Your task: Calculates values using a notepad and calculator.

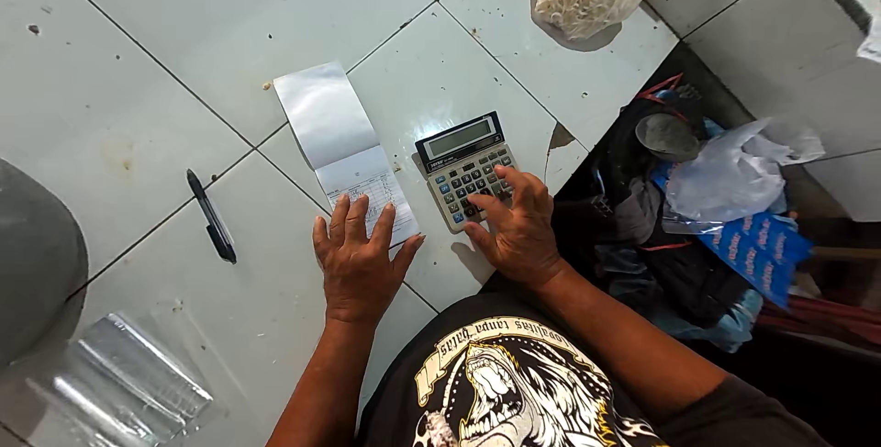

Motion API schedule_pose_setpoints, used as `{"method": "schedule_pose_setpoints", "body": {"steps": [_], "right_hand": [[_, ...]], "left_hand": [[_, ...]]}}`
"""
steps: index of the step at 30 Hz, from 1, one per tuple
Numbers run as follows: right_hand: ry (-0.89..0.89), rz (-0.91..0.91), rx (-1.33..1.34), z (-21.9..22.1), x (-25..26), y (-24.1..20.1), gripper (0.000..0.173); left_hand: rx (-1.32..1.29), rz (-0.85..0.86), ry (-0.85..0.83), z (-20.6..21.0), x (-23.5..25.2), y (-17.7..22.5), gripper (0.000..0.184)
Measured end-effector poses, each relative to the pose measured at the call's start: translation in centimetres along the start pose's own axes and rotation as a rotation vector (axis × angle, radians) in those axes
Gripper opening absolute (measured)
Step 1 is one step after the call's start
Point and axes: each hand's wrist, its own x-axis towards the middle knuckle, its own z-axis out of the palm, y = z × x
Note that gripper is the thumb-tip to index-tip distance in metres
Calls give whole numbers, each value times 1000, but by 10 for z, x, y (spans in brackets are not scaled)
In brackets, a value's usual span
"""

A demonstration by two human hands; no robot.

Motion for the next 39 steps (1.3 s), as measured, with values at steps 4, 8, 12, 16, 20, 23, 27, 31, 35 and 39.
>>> {"method": "schedule_pose_setpoints", "body": {"steps": [4,8,12,16,20,23,27,31,35,39], "right_hand": [[69,26,-42,-3,18,4,39],[-12,25,-49,4,29,6,32],[-97,26,-49,0,32,6,32],[33,51,-24,-26,26,20,32],[63,61,-55,-33,10,34,34],[-7,54,-66,-25,3,31,32],[-118,61,-76,-20,1,30,30],[-28,107,-8,-18,-1,43,37],[37,204,-62,-5,-1,75,44],[93,213,-82,12,-8,95,46]], "left_hand": [[5,-2,-2,0,0,0,65],[8,3,1,0,0,0,65],[8,-4,-4,0,0,1,66],[0,-4,-15,0,0,0,66],[6,-5,-20,-1,1,0,66],[10,-5,-15,-1,0,0,67],[12,-12,-9,-1,0,1,67],[38,-14,-8,-2,0,0,66],[25,-12,-11,-2,-1,1,65],[21,-8,-12,-3,-1,0,65]]}}
